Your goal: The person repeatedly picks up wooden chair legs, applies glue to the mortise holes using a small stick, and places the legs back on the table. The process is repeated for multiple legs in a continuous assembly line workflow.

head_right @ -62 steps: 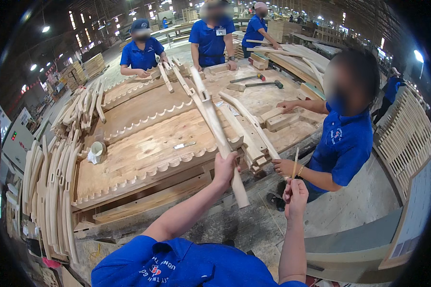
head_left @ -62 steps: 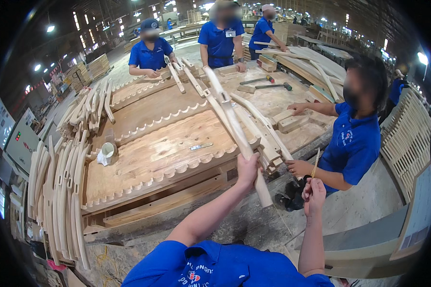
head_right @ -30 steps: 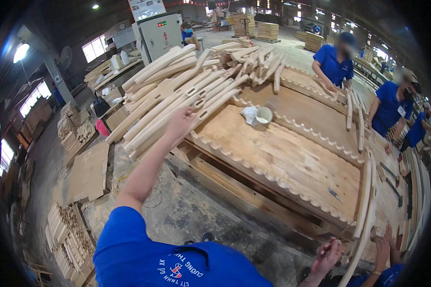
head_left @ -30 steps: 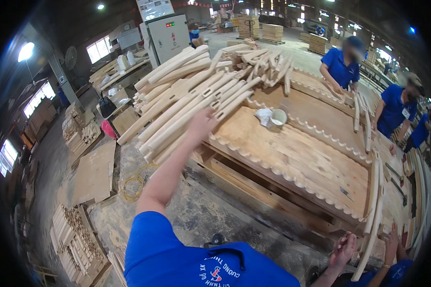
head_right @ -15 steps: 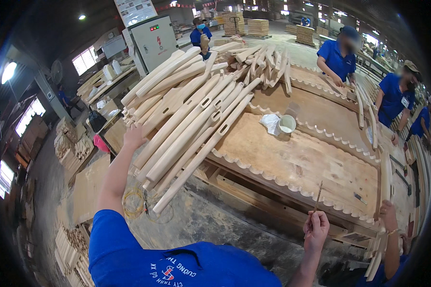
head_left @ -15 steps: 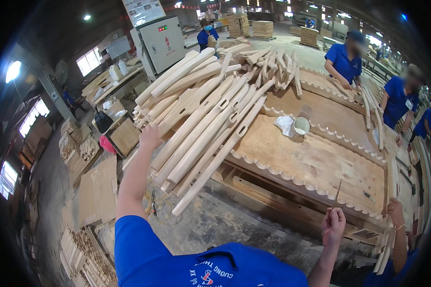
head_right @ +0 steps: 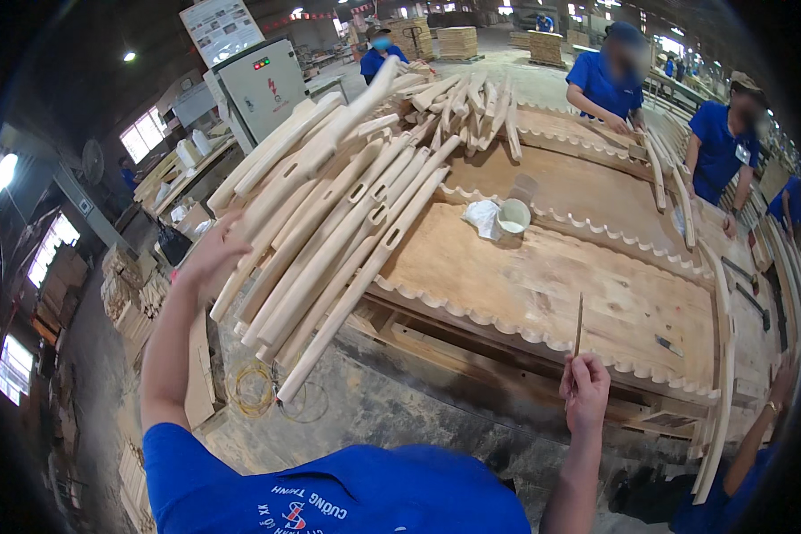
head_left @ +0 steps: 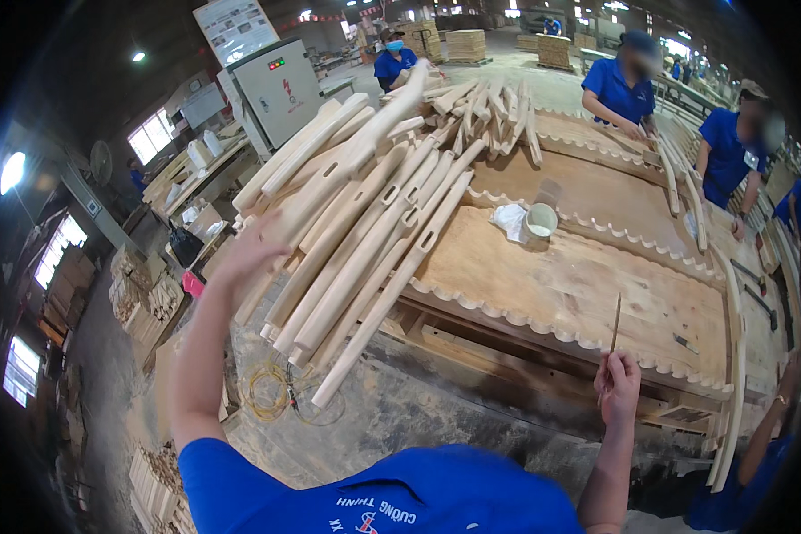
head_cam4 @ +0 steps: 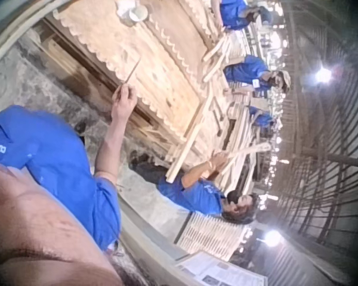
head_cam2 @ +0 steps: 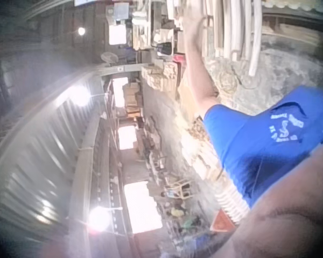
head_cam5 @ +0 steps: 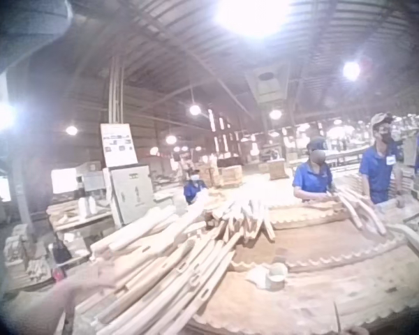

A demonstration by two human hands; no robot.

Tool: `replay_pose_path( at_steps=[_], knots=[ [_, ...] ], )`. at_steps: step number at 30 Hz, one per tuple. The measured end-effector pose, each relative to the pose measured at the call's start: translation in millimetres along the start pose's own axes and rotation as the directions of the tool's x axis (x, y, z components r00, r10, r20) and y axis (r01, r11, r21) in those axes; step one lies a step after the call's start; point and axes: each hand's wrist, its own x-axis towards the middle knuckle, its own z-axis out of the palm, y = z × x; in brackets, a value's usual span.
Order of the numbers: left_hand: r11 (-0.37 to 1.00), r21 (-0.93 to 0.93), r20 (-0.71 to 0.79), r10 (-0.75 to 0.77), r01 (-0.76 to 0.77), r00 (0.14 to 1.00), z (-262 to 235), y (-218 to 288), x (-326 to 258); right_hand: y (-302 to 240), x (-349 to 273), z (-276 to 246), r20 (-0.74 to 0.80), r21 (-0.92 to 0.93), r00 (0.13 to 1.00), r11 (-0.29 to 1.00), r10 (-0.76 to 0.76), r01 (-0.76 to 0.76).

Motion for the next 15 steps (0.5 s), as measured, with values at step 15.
replay_pose_path(
  at_steps=[15],
  knots=[
    [0.355, -0.886, 0.298, -0.06, 0.299, 0.953, 294, 74, -171, -60, 137, -38, 0.316, -0.756, 0.931, 0.545, -0.18, 0.362]
  ],
)
